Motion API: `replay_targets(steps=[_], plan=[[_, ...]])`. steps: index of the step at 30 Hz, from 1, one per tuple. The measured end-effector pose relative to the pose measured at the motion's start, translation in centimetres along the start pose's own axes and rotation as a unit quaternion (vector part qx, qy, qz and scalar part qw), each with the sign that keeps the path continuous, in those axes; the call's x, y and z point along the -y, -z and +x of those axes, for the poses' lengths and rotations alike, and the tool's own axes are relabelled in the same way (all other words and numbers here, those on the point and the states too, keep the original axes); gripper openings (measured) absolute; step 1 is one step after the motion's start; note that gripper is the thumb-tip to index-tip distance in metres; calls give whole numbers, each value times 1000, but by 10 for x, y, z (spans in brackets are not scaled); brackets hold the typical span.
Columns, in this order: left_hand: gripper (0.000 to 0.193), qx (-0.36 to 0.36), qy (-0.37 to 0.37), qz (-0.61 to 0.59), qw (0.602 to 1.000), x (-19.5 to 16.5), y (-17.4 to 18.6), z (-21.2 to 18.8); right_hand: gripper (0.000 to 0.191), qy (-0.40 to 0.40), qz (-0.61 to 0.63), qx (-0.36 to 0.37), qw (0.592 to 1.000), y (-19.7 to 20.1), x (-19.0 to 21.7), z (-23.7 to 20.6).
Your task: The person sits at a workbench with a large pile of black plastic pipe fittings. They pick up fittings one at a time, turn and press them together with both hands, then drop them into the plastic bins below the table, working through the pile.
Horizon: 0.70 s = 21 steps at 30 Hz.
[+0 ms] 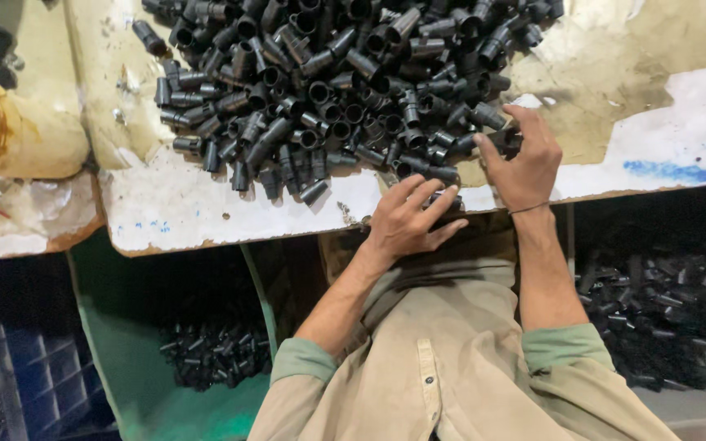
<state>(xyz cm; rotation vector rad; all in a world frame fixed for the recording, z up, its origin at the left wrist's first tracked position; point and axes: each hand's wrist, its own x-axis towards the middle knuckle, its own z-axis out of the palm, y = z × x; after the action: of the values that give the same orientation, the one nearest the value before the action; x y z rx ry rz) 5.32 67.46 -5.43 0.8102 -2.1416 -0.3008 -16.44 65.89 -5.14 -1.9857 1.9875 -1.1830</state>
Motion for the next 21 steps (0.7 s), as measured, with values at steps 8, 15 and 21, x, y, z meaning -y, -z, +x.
replay_targets(steps=[8,15,21], plan=[[39,52,24,-9,998,2,-10,5,39,-91,27,-26,995,3,-4,-12],[40,19,62,-31,997,2,-12,1,37,-121,60,-57,989,-10,1,-32],[36,-7,82,-51,995,0,-15,4,24,-68,84,-78,991,-28,2,-47]])
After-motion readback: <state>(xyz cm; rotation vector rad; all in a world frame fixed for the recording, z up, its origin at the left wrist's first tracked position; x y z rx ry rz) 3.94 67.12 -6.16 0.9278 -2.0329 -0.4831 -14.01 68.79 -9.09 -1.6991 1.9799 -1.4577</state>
